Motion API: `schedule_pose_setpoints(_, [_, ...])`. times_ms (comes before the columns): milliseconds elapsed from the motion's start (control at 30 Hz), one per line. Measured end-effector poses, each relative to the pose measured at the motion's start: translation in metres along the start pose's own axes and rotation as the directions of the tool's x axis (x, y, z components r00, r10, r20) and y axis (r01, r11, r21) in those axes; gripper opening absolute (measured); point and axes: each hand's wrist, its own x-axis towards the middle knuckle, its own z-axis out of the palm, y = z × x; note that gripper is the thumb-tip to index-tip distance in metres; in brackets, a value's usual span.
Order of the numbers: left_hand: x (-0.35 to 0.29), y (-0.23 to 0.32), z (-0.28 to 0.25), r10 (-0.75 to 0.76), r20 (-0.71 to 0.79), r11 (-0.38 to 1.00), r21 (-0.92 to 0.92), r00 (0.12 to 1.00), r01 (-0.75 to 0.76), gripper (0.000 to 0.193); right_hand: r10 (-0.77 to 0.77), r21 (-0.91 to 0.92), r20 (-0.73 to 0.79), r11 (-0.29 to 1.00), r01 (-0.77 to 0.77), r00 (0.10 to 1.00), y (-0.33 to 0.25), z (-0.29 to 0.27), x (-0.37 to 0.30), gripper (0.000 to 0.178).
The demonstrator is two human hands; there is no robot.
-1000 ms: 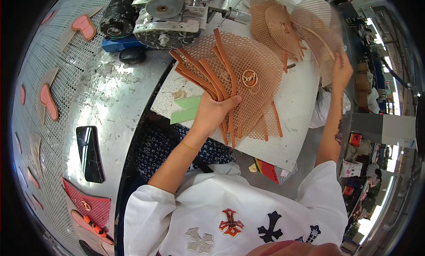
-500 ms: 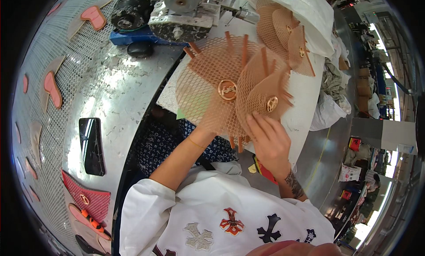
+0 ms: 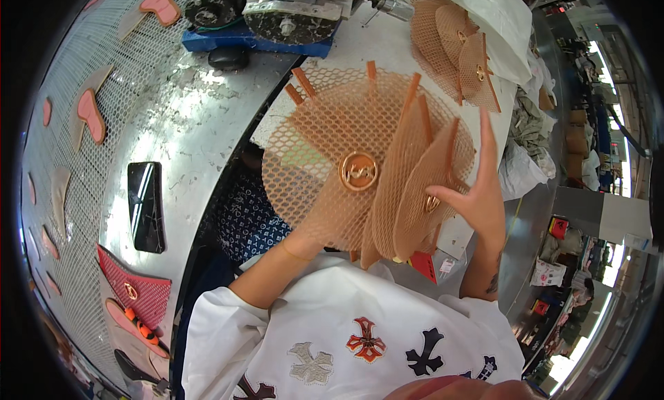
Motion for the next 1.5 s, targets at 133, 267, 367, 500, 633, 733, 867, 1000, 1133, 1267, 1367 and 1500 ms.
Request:
schedule_pose_setpoints(133, [-0.050,0.022,-0.007,-0.005,-0.051,0.958,0.285,0.999,0.020,0.043,-0.061,0.229,0.365,0.973,-0.026,0.929,0.002,0.021,0.011,0.140])
schedule_pose_setpoints(267, [-0.114,0.033,-0.029,-0.006,-0.141,0.912,0.404,0.990,0.064,0.043,0.064,0.545,0.623,0.680,-0.491,0.779,-0.055,0.047,0.013,0.132])
schedule_pose_setpoints(367, [-0.162,0.043,-0.030,-0.011,-0.236,0.877,0.465,0.972,0.123,0.043,-0.019,0.424,0.751,0.779,-0.461,0.660,-0.080,0.059,0.024,0.115])
schedule_pose_setpoints(500, [-0.211,0.043,-0.030,-0.006,-0.310,0.860,0.484,0.951,0.163,0.043,-0.225,0.467,0.768,0.837,-0.285,0.599,-0.121,0.088,0.026,0.093])
schedule_pose_setpoints(633, [-0.240,0.041,-0.026,-0.008,-0.342,0.854,0.487,0.940,0.184,0.044,-0.323,0.456,0.835,0.860,-0.231,0.445,-0.136,0.123,0.024,0.078])
schedule_pose_setpoints(733, [-0.257,0.039,-0.025,-0.013,-0.360,0.856,0.478,0.933,0.197,0.044,-0.319,0.399,0.899,0.879,-0.262,0.301,-0.154,0.138,0.031,0.067])
schedule_pose_setpoints(867, [-0.276,0.036,-0.027,-0.014,-0.377,0.863,0.463,0.926,0.201,0.044,-0.373,0.422,0.906,0.832,-0.361,0.201,-0.178,0.160,0.032,0.059])
schedule_pose_setpoints(1000, [-0.291,0.034,-0.029,-0.010,-0.387,0.868,0.454,0.922,0.200,0.045,-0.289,0.312,0.950,0.872,-0.376,0.119,-0.177,0.195,0.020,0.060])
schedule_pose_setpoints(1133, [-0.299,0.034,-0.033,0.010,-0.413,0.872,0.450,0.911,0.195,0.045,-0.274,0.314,0.950,0.822,-0.475,0.152,-0.191,0.206,0.011,0.064])
schedule_pose_setpoints(1267, [-0.304,0.038,-0.044,0.043,-0.451,0.875,0.448,0.891,0.185,0.046,-0.306,0.372,0.928,0.786,-0.493,0.212,-0.202,0.197,0.011,0.066])
schedule_pose_setpoints(1367, [-0.312,0.046,-0.056,0.079,-0.497,0.885,0.434,0.864,0.169,0.046,-0.316,0.417,0.908,0.756,-0.505,0.276,-0.214,0.188,0.020,0.065])
schedule_pose_setpoints(1500, [-0.319,0.056,-0.085,0.033,-0.629,0.996,0.090,0.777,0.030,0.047,-0.339,0.595,0.791,0.619,-0.513,0.509,-0.224,0.173,0.050,0.067])
